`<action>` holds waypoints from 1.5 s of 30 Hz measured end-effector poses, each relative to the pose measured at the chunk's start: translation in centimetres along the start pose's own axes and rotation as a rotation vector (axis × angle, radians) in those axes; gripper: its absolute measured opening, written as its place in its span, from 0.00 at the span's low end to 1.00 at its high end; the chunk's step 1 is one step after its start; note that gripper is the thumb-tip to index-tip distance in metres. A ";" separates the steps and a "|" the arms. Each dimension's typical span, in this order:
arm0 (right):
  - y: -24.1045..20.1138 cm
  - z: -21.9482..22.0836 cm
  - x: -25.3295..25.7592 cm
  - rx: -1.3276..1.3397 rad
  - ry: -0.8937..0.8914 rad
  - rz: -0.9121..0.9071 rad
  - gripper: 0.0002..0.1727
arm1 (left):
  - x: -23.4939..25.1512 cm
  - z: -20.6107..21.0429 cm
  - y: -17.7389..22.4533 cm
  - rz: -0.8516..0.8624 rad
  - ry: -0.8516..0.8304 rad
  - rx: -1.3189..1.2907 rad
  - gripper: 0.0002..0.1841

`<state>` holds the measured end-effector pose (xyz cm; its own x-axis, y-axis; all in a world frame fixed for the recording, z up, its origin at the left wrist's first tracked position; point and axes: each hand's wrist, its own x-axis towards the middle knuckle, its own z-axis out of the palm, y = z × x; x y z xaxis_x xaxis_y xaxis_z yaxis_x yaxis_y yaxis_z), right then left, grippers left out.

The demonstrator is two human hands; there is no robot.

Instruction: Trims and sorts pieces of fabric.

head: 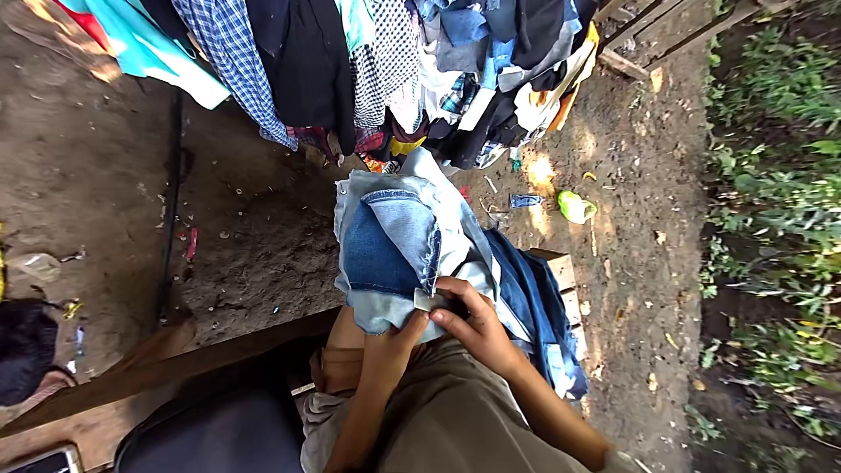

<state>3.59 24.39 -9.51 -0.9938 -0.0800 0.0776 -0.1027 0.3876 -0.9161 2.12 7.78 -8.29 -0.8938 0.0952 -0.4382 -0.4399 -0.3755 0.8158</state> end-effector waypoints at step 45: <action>-1.7 -0.1 0.7 0.670 -0.029 0.333 0.17 | 0.7 -0.2 -0.6 0.095 0.016 0.010 0.16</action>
<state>3.03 23.82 -7.88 -0.9651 -0.0837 -0.2480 0.2612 -0.2464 -0.9333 1.81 7.90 -9.13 -0.9301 0.0445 -0.3646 -0.3540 -0.3730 0.8577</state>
